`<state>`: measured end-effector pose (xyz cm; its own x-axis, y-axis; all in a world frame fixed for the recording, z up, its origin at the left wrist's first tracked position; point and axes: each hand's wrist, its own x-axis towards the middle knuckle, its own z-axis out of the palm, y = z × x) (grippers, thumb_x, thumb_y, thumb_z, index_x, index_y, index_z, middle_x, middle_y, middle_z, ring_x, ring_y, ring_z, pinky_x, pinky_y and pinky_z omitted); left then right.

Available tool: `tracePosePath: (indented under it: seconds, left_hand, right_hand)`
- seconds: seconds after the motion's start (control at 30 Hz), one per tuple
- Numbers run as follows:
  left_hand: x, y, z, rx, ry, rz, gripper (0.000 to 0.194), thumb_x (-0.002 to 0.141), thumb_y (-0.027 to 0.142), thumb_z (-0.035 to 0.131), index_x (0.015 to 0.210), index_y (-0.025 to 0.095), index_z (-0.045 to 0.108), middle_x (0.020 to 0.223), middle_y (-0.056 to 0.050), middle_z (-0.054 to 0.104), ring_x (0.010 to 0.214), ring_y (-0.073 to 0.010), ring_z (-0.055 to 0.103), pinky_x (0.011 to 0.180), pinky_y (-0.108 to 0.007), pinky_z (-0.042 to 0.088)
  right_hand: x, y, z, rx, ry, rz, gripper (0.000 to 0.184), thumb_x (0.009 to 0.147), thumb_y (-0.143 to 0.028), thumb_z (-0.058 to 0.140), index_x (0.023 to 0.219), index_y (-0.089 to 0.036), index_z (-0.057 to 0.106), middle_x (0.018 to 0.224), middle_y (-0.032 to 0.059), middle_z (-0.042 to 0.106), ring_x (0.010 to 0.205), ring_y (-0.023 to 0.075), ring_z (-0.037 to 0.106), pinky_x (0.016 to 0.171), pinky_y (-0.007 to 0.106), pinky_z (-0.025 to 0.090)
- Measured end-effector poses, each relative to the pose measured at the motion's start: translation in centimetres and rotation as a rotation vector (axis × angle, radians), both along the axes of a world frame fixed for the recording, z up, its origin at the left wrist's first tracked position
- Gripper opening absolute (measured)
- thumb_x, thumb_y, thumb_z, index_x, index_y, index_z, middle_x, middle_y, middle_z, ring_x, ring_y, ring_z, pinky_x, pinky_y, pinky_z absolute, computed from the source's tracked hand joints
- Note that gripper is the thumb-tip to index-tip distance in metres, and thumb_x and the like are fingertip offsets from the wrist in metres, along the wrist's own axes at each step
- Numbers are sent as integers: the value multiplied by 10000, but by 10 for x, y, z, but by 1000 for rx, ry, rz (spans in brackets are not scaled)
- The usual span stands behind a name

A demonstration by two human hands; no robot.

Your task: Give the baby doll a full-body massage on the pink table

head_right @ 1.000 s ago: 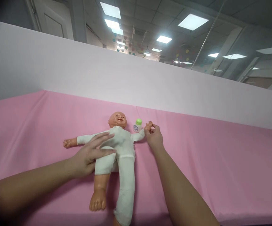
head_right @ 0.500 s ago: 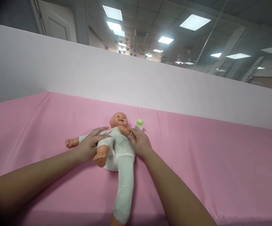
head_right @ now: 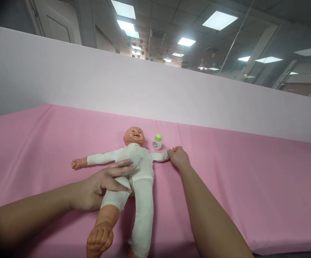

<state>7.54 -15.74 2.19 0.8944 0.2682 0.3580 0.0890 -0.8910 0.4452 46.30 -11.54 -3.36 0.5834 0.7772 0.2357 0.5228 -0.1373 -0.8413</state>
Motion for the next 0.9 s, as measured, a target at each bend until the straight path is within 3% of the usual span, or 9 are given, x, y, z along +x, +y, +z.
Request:
tracePosePath:
  seconds: [0.1, 0.2, 0.27, 0.33, 0.43, 0.5, 0.57, 0.73, 0.9]
  left_hand:
    - [-1, 5, -3, -1, -58, 38, 420, 859, 295, 769, 1269, 382, 741, 1653, 3, 379, 1562, -351, 246, 1246, -604, 263]
    - [-3, 21, -10, 19, -171, 176, 398, 908, 285, 704, 1296, 369, 726, 1633, -27, 420, 1538, -335, 320, 1235, -589, 305]
    - [-4, 34, -16, 6, -207, 299, 389, 921, 288, 682, 1300, 367, 724, 1628, -28, 429, 1526, -334, 345, 1224, -574, 340]
    - [-4, 45, -21, -51, -222, 372, 384, 910, 328, 696, 1291, 351, 733, 1628, -35, 430, 1503, -347, 386, 1200, -551, 392]
    - [-3, 57, -26, -204, -244, 369, 426, 878, 405, 727, 1290, 297, 742, 1631, -72, 420, 1438, -367, 479, 1099, -477, 525]
    - [-2, 60, -27, -247, -224, 369, 440, 866, 402, 739, 1288, 279, 744, 1617, -82, 437, 1452, -369, 460, 1090, -452, 536]
    - [-1, 61, -26, -225, -190, 382, 430, 852, 360, 752, 1274, 278, 752, 1598, -78, 463, 1491, -373, 399, 1132, -462, 498]
    - [-4, 50, -23, -188, -206, 348, 405, 879, 308, 721, 1283, 310, 743, 1661, -49, 360, 1490, -353, 406, 1137, -452, 487]
    - [-3, 19, -16, -60, -208, 172, 384, 908, 306, 707, 1290, 332, 739, 1700, -35, 281, 1466, -342, 445, 1177, -486, 433]
  right_hand:
    - [-12, -4, 8, -2, -38, -11, 542, 744, -493, 750, 1188, -213, 613, 1017, 112, 758, 919, 297, 702, 839, 430, 530]
    - [-37, -11, 20, 141, -31, 11, 671, 778, -577, 739, 1302, -219, 520, 1097, 101, 759, 887, 248, 713, 804, 376, 547]
    - [-57, -17, 26, 255, -47, 71, 644, 792, -574, 746, 1290, -224, 534, 1109, 95, 763, 882, 234, 712, 802, 365, 560]
    - [-76, -22, 29, 308, -126, 190, 533, 851, -525, 703, 1290, -244, 587, 1152, 86, 755, 933, 240, 708, 845, 392, 569]
    - [-100, -27, 29, 297, -347, 444, 365, 923, -414, 627, 1267, -308, 682, 1217, 50, 743, 1085, 261, 679, 980, 449, 534]
    - [-110, -28, 28, 270, -454, 595, 335, 935, -339, 599, 1251, -345, 710, 1246, 18, 737, 1166, 259, 655, 1048, 458, 496]
    - [-114, -28, 28, 242, -469, 646, 347, 928, -295, 594, 1248, -356, 714, 1243, 2, 740, 1171, 254, 657, 1056, 458, 492]
    - [-94, -24, 28, 254, -262, 435, 394, 898, -372, 648, 1284, -292, 667, 1204, 44, 741, 1045, 251, 696, 924, 427, 559]
    - [-48, -11, 20, 200, 2, 169, 545, 889, -492, 646, 1364, -242, 552, 1084, 58, 766, 929, 220, 733, 819, 351, 580]
